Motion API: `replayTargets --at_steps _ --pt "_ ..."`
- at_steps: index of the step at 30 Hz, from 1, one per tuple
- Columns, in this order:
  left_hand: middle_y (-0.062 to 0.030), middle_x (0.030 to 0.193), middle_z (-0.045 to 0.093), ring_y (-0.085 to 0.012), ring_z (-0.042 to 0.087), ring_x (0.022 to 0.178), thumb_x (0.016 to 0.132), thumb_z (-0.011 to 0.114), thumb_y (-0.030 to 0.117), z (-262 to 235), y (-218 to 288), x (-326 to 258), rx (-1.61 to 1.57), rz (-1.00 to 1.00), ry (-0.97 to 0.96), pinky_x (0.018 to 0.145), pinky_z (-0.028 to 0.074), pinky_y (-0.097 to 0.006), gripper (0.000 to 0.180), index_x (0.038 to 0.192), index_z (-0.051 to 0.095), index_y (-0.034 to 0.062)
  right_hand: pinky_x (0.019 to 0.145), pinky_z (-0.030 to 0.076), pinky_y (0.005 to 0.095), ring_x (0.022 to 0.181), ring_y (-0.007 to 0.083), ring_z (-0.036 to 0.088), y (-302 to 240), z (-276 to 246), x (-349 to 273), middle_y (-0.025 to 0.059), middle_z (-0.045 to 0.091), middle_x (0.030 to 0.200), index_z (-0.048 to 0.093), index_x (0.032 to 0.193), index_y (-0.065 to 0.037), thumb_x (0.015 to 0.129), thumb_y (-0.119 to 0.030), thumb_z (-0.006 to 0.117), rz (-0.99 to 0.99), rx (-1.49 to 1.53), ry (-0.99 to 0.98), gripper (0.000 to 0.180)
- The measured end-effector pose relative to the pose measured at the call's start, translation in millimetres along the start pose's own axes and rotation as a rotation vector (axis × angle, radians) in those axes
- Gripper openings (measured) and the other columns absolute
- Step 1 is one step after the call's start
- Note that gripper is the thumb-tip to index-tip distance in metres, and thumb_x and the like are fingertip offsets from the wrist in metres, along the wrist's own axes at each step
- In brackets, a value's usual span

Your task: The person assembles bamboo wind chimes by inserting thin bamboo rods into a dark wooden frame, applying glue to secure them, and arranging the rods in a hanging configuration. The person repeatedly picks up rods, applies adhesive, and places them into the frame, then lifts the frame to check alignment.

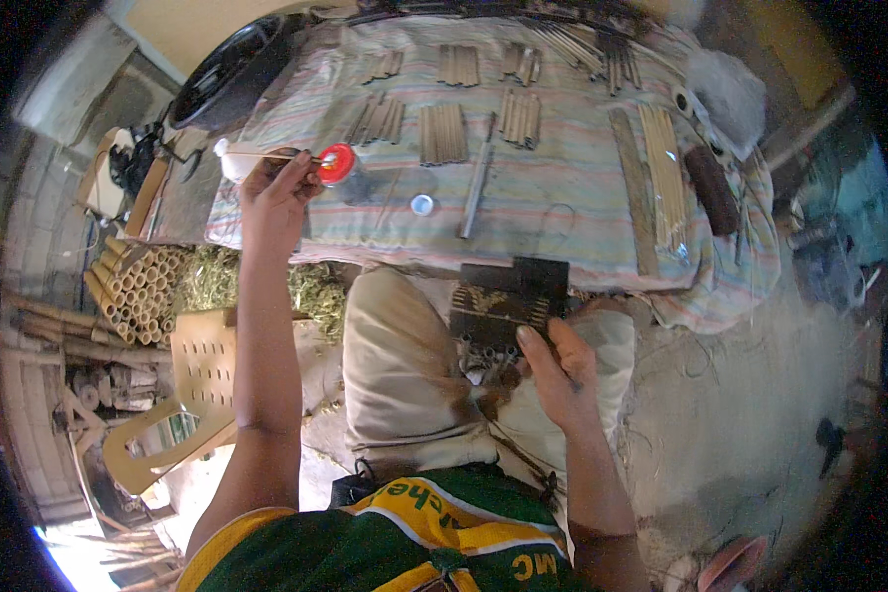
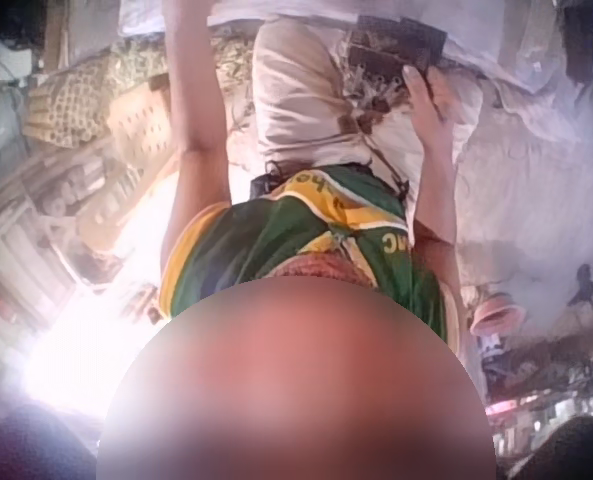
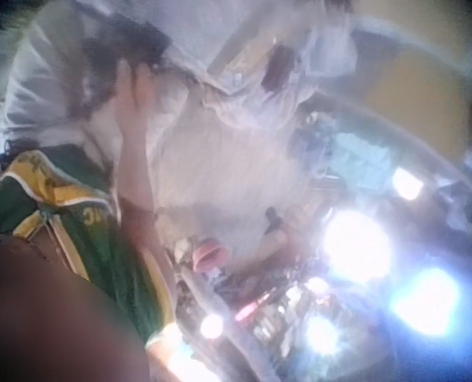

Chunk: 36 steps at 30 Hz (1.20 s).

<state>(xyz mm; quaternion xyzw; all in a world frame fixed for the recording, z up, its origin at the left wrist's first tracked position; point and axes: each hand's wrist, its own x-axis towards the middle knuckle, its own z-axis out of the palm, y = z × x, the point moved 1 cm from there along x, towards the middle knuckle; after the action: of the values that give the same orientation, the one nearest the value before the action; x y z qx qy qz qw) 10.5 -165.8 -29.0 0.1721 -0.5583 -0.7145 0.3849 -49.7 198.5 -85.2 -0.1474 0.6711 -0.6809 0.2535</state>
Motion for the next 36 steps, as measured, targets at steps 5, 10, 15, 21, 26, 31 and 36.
replayTargets --at_steps 5,10,15,21,26,31,36 --pt "-0.0115 0.086 0.067 -0.0172 0.064 0.073 0.086 0.069 0.001 53.3 5.8 -50.0 -0.002 -0.071 -0.222 0.065 0.051 -0.030 0.014 0.096 0.059 -0.0001 0.053 0.031 0.0218 0.065 0.0023 0.037 -3.3 -0.7 5.5 -0.0047 0.048 0.073 0.056 0.083 -0.004 0.097 -0.018 0.059 0.017 0.021 -0.062 0.020" --pt "-0.0076 0.086 0.068 -0.0091 0.063 0.079 0.083 0.072 -0.005 109.3 -13.2 -115.6 0.093 -0.159 -0.531 0.066 0.052 -0.022 0.019 0.096 0.058 -0.0007 0.054 0.034 0.0216 0.069 0.0026 0.041 -8.1 1.2 5.1 -0.0030 0.053 0.076 0.060 0.092 0.000 0.097 -0.015 0.058 -0.010 0.074 -0.093 0.016" --pt "-0.0105 0.091 0.069 -0.0113 0.064 0.082 0.082 0.072 -0.007 127.1 -23.6 -131.2 0.166 -0.172 -0.607 0.073 0.052 -0.024 0.021 0.095 0.057 -0.0004 0.059 0.040 0.0237 0.073 0.0040 0.043 -13.0 2.4 6.8 -0.0024 0.053 0.077 0.058 0.090 0.002 0.095 -0.012 0.059 -0.085 0.068 -0.078 0.015" --pt "-0.0071 0.091 0.069 -0.0069 0.063 0.082 0.086 0.069 -0.002 129.1 -24.6 -132.4 0.214 -0.118 -0.625 0.070 0.051 -0.021 0.018 0.099 0.056 -0.0002 0.058 0.039 0.0239 0.071 0.0039 0.042 -12.7 -3.3 2.9 -0.0022 0.051 0.074 0.057 0.087 0.002 0.094 -0.009 0.058 -0.123 0.017 -0.088 0.013" --pt "-0.0076 0.091 0.069 -0.0075 0.062 0.081 0.084 0.070 -0.003 128.7 -20.4 -134.3 0.257 -0.162 -0.598 0.070 0.050 -0.022 0.017 0.097 0.059 -0.0005 0.054 0.038 0.0210 0.065 0.0023 0.046 -9.7 -4.1 3.7 -0.0044 0.055 0.076 0.061 0.098 -0.001 0.097 -0.011 0.057 -0.107 -0.002 -0.148 0.011" --pt "-0.0089 0.085 0.067 -0.0210 0.067 0.074 0.080 0.072 -0.001 135.6 -15.0 -142.8 0.621 0.326 -0.658 0.067 0.052 -0.027 0.015 0.090 0.062 0.0022 0.048 0.037 0.0216 0.058 0.0034 0.046 -13.1 -1.7 -0.2 -0.0032 0.054 0.071 0.061 0.097 -0.002 0.097 -0.013 0.058 -0.089 -0.124 -0.099 0.011" --pt "-0.0131 0.082 0.065 -0.0308 0.066 0.071 0.078 0.071 -0.002 139.8 -12.1 -147.5 0.682 0.494 -0.659 0.062 0.053 -0.033 0.013 0.087 0.063 0.0025 0.049 0.040 0.0329 0.054 0.0122 0.044 -17.8 4.2 0.7 0.0096 0.052 0.061 0.056 0.081 0.001 0.092 -0.010 0.060 -0.158 -0.097 -0.051 0.016"
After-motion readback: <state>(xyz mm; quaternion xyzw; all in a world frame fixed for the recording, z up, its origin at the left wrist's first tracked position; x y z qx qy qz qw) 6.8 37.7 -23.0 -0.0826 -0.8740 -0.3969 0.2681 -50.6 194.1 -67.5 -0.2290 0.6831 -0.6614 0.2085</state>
